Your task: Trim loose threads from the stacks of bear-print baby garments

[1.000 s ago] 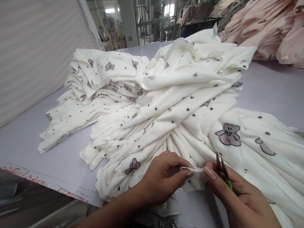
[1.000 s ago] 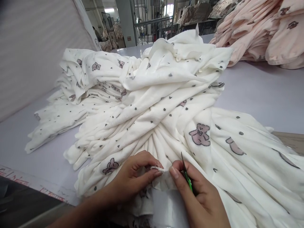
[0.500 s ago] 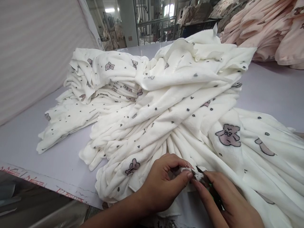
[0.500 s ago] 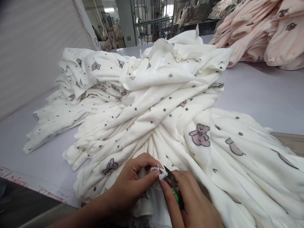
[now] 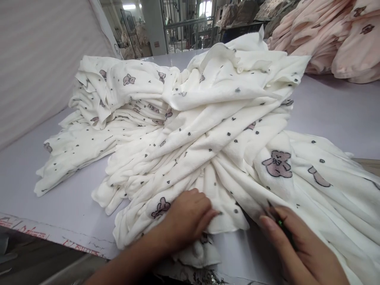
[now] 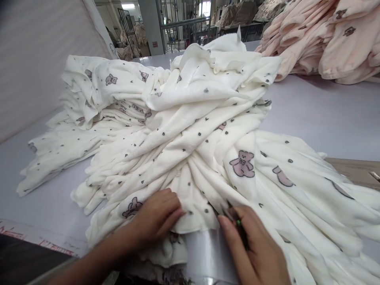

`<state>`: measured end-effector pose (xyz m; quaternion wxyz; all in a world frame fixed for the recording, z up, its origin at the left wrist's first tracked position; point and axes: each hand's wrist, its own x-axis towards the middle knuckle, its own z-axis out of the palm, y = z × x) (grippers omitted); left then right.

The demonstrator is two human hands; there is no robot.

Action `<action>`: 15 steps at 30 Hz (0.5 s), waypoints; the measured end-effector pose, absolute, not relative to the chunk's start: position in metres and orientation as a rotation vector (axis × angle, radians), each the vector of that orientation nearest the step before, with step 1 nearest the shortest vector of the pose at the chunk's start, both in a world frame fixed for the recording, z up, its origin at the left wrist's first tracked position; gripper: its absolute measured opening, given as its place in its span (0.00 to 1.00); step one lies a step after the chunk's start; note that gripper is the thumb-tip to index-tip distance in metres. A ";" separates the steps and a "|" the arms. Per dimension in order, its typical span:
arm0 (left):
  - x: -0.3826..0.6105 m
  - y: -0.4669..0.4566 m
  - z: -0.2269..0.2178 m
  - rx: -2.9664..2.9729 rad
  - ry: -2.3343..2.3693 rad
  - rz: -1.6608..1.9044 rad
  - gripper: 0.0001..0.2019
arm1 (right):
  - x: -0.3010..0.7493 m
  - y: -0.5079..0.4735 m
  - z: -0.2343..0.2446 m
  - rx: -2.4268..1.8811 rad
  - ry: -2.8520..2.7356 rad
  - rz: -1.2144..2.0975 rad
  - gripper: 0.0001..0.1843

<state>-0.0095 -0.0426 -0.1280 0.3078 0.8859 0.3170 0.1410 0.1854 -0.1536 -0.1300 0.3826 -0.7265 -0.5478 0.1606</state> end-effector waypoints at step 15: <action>-0.012 -0.047 -0.111 2.703 1.339 0.342 0.11 | 0.228 -0.129 -0.128 -1.286 -0.728 1.009 0.18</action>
